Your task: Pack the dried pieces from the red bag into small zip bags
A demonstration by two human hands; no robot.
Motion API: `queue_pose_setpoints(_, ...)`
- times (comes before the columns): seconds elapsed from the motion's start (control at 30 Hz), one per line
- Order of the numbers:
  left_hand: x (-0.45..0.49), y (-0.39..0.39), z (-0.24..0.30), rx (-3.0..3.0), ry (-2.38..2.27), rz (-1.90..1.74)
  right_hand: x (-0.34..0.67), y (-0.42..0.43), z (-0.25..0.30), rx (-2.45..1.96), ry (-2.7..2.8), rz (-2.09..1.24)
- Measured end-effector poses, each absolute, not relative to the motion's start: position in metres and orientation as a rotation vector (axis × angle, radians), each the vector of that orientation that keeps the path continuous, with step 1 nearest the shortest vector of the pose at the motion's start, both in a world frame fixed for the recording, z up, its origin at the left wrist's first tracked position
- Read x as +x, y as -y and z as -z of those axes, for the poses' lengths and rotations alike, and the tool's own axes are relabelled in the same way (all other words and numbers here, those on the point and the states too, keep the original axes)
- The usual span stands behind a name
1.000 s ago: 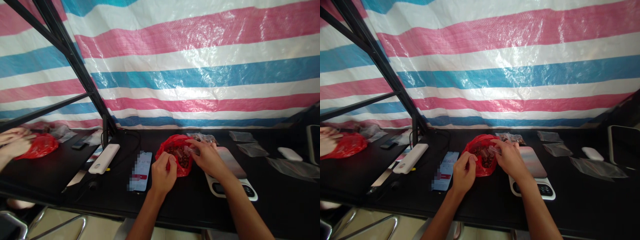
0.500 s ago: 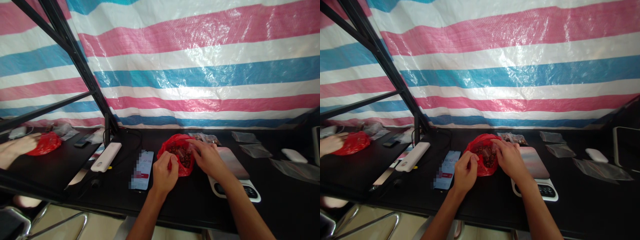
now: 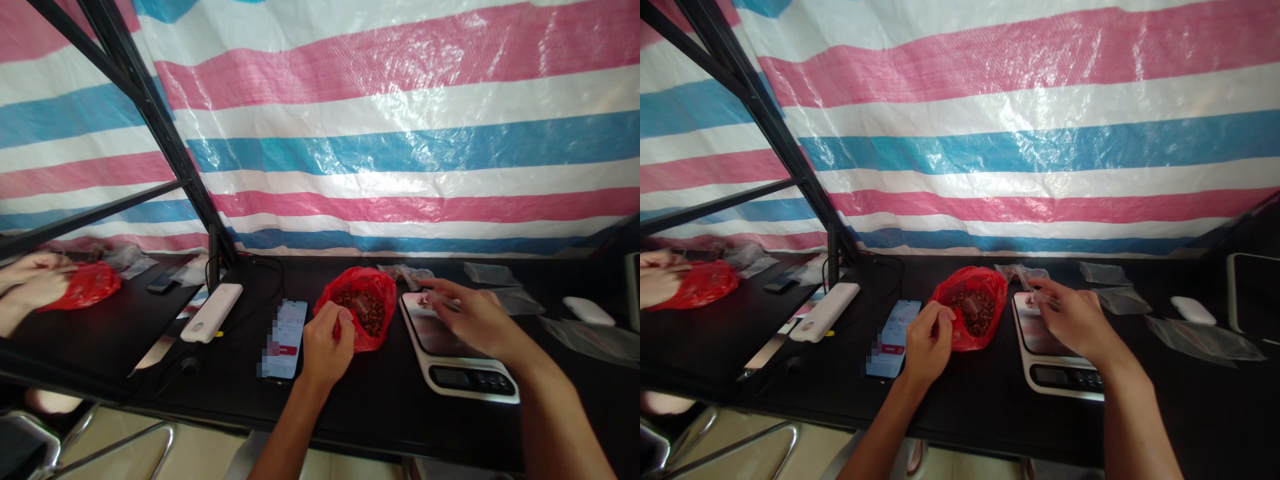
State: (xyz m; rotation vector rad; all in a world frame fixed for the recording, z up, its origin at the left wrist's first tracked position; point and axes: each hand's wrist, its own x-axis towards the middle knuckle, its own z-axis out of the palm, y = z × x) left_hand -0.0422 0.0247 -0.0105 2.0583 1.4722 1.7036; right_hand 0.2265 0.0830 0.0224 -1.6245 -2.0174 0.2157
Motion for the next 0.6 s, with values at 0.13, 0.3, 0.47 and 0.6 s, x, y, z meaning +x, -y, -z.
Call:
queue_pose_setpoints(0.13,-0.042,-0.024,0.011,2.072,-1.463,-1.701,0.244,-0.08,-0.012,-1.634,2.057,-0.199)
queue_pose_setpoints(0.3,-0.041,-0.024,0.012,2.071,-1.456,-1.688,0.248,-0.078,-0.017,-1.52,1.978,-0.178)
queue_pose_setpoints(0.47,-0.04,-0.024,0.012,2.077,-1.468,-1.672,0.248,-0.074,-0.038,-1.462,1.773,-0.209)
queue_pose_setpoints(0.6,-0.04,-0.025,0.012,2.078,-1.461,-1.68,0.247,-0.071,-0.045,-1.425,1.694,-0.23)
